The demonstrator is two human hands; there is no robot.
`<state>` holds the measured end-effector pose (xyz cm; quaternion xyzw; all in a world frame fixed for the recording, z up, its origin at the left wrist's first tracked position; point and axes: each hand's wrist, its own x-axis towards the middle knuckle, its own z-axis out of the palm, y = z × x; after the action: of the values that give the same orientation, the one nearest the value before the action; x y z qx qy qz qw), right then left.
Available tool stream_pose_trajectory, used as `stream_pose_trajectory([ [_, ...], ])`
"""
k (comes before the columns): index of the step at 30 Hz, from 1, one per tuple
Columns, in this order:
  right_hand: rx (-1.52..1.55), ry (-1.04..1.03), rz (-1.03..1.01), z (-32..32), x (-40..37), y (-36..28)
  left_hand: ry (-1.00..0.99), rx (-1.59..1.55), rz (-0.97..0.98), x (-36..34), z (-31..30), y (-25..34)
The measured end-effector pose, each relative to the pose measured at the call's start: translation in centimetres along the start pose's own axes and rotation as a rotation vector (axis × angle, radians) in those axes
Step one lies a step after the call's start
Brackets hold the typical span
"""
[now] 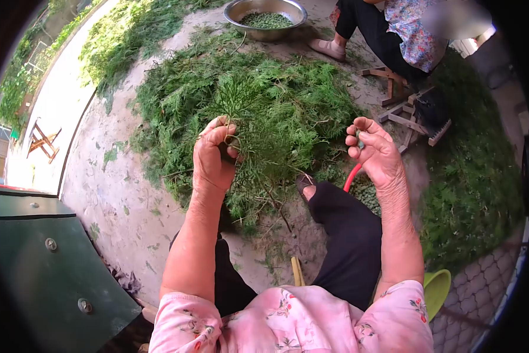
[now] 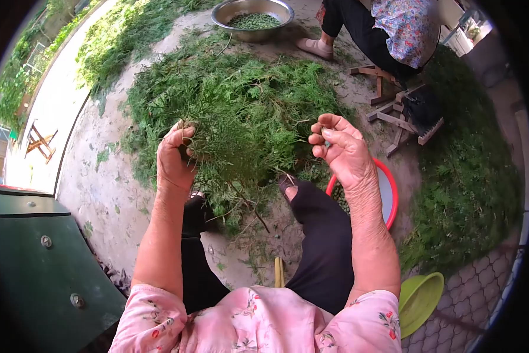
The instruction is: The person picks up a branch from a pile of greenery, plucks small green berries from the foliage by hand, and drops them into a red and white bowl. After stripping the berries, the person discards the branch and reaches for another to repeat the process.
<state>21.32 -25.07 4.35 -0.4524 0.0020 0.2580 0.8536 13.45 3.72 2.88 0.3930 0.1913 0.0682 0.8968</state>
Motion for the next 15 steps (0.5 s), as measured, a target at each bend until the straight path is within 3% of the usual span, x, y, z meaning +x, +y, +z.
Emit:
stream_pose_trajectory([
  [4, -0.365, 0.304, 0.065, -9.3, -4.5, 0.3, 0.160, 0.101, -0.001, -0.4, -0.1, 1.4],
  [6, -0.559, 0.553, 0.131, -14.6, -6.9, 1.2, 0.016, 0.032, 0.011, 0.4, -1.9, 1.7],
  [7, -0.558, 0.561, 0.129, -17.6, -7.8, 1.5, -0.086, -0.079, 0.006, 0.5, -2.5, 1.9],
  [9, -1.209, 0.692, 0.075, -21.7, -9.0, 1.7, -0.039, -0.100, 0.050, 0.4, -2.2, 2.0],
  [12, -1.133, 0.722, 0.080, -15.6, -8.0, -0.1, 0.058, -0.081, 0.073, -0.2, -2.2, 2.5],
  [14, -1.085, 0.492, 0.014, -12.6, -6.0, 0.0, 0.124, -0.224, 0.085, -0.2, -2.2, 2.6],
  [15, -0.979, 0.373, 0.034, -8.3, -5.4, -0.1, 0.239, -0.041, 0.129, -0.4, -1.8, 2.6],
])
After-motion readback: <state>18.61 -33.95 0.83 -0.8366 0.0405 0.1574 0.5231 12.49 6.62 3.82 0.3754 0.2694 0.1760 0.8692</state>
